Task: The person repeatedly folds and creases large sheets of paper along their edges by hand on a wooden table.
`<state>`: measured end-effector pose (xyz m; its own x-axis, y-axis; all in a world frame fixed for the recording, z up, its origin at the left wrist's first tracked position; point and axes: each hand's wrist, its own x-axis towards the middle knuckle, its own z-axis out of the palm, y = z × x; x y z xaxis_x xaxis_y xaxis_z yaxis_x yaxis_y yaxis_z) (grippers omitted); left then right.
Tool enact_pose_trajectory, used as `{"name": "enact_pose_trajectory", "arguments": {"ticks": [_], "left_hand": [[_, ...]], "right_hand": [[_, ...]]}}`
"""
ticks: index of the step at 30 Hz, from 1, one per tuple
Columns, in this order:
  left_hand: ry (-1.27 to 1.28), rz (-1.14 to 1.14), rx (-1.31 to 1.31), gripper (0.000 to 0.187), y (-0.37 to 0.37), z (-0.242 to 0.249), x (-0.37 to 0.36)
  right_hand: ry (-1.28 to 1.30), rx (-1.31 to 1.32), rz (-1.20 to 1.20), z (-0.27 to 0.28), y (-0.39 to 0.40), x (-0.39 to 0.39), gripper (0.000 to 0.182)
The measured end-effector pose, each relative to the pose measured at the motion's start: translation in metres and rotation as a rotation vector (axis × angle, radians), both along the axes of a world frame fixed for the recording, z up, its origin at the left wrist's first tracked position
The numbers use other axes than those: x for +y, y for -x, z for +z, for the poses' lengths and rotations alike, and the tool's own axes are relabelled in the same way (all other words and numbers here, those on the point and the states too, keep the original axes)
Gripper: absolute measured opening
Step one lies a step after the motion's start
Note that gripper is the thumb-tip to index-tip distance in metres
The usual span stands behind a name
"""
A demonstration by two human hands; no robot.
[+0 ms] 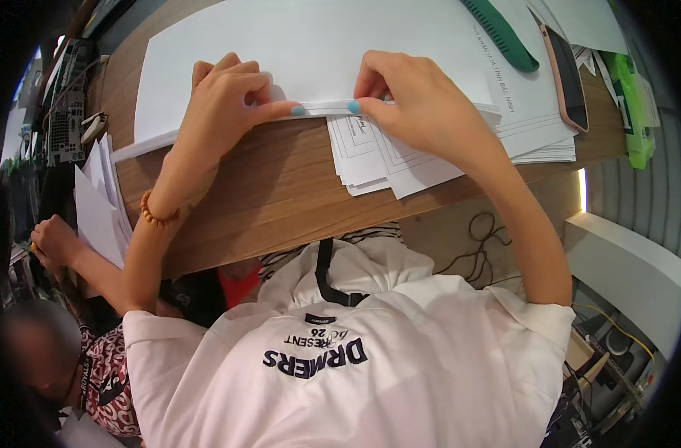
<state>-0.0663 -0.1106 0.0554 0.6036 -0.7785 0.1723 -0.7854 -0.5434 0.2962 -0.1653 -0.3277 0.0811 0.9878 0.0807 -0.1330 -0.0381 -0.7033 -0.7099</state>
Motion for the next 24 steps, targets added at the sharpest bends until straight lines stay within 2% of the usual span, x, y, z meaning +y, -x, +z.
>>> {"name": "enact_pose_trajectory", "arguments": {"ticks": [2,4,10,24], "left_hand": [[-0.016,-0.010,-0.001,0.039,0.000,0.000,0.001],[-0.008,0.018,-0.125,0.046,0.002,-0.002,0.004],[0.015,0.061,-0.261,0.050,0.002,-0.006,0.005],[0.149,0.190,-0.210,0.041,-0.004,-0.021,0.026]], "right_hand": [[0.006,0.001,-0.001,-0.001,0.000,-0.001,0.015],[-0.003,-0.020,0.011,-0.003,0.000,-0.002,0.015],[0.020,-0.020,0.023,-0.002,-0.002,-0.004,0.016],[0.067,0.030,0.027,0.008,-0.004,-0.003,0.017]]}}
